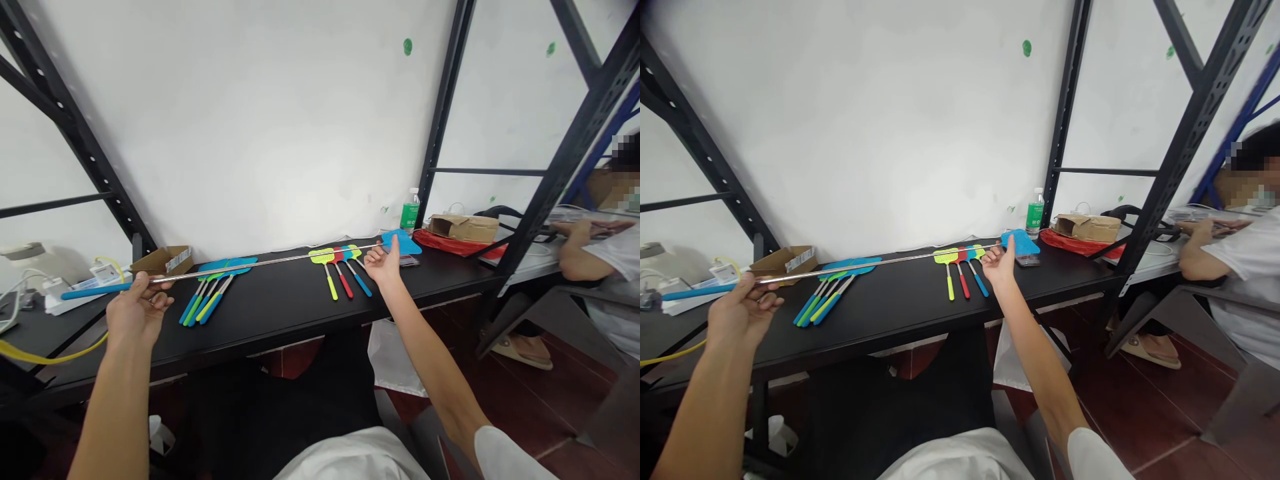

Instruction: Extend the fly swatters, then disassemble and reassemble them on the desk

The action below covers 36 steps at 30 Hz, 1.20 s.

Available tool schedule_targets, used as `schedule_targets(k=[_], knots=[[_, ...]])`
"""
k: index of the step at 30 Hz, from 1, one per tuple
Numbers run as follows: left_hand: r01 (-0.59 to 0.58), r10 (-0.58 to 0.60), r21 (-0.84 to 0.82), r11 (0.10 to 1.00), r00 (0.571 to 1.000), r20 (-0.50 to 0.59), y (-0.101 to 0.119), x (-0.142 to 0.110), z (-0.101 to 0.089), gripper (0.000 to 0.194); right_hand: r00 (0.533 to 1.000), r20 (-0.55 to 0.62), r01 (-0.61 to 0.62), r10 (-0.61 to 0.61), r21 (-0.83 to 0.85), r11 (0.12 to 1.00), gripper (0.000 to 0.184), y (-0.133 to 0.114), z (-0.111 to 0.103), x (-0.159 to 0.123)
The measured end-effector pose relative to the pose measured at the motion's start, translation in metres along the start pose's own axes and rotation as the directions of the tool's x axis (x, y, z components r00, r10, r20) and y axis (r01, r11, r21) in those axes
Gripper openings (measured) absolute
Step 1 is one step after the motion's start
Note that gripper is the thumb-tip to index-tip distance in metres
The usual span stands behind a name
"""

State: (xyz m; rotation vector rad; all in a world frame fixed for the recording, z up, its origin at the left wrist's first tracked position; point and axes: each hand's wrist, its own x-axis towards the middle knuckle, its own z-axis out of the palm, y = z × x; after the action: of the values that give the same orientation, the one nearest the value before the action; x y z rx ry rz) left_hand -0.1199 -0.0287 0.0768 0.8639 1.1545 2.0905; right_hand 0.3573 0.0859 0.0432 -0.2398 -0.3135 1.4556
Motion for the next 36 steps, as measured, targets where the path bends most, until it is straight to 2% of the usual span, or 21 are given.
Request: schedule_targets(k=[5, 11, 14, 16, 18, 21, 25, 28, 30, 33, 36], knots=[[0.015, -0.015, -0.054, 0.998, 1.0, -0.005, 0.004, -0.003, -0.001, 0.01, 0.998, -0.052, 0.027, -0.026, 0.025, 0.999, 0.047, -0.011, -0.004, 0.003], [0.042, -0.046, -0.064, 0.997, 0.997, -0.062, 0.006, -0.003, -0.001, 0.026, 0.989, -0.079, 0.12, -0.121, -0.021, 0.993, 0.05, -0.03, -0.01, 0.006], [0.038, -0.043, -0.064, 0.997, 0.996, -0.082, 0.007, -0.001, -0.004, 0.029, 0.971, -0.184, 0.154, -0.152, -0.002, 0.988, 0.044, -0.04, -0.015, 0.01], [0.03, -0.036, -0.062, 0.998, 0.995, -0.096, 0.008, 0.0, -0.008, 0.029, 0.94, -0.289, 0.185, -0.183, -0.021, 0.983, 0.038, -0.048, -0.019, 0.014], [0.019, -0.026, -0.067, 0.998, 0.994, -0.107, 0.008, 0.001, -0.012, 0.027, 0.92, -0.33, 0.208, -0.212, -0.049, 0.977, 0.028, -0.056, -0.024, 0.018], [0.01, -0.02, -0.079, 0.997, 0.992, -0.128, 0.009, 0.003, -0.015, 0.026, 0.928, -0.27, 0.253, -0.255, -0.044, 0.966, 0.014, -0.069, -0.029, 0.021], [0.013, -0.025, -0.091, 0.996, 0.991, -0.132, 0.009, 0.003, -0.015, 0.025, 0.927, -0.166, 0.335, -0.335, -0.032, 0.942, 0.025, -0.086, -0.034, 0.02], [0.015, -0.027, -0.083, 0.996, 0.989, -0.142, 0.01, 0.002, -0.014, 0.024, 0.928, -0.118, 0.342, -0.354, -0.114, 0.933, 0.03, -0.1, -0.039, 0.016], [0.007, -0.019, -0.078, 0.997, 0.988, -0.153, 0.011, 0.003, -0.016, 0.024, 0.948, -0.07, 0.292, -0.31, -0.197, 0.936, 0.03, -0.11, -0.043, 0.011], [-0.012, -0.001, -0.081, 0.997, 0.988, -0.157, 0.011, 0.005, -0.021, 0.024, 0.985, 0.008, 0.165, -0.172, -0.338, 0.927, 0.03, -0.125, -0.045, 0.002], [-0.03, 0.017, -0.087, 0.996, 0.99, -0.141, 0.012, 0.007, -0.025, 0.023, 0.995, 0.055, 0.098, -0.082, -0.443, 0.891, 0.025, -0.132, -0.044, -0.008]])
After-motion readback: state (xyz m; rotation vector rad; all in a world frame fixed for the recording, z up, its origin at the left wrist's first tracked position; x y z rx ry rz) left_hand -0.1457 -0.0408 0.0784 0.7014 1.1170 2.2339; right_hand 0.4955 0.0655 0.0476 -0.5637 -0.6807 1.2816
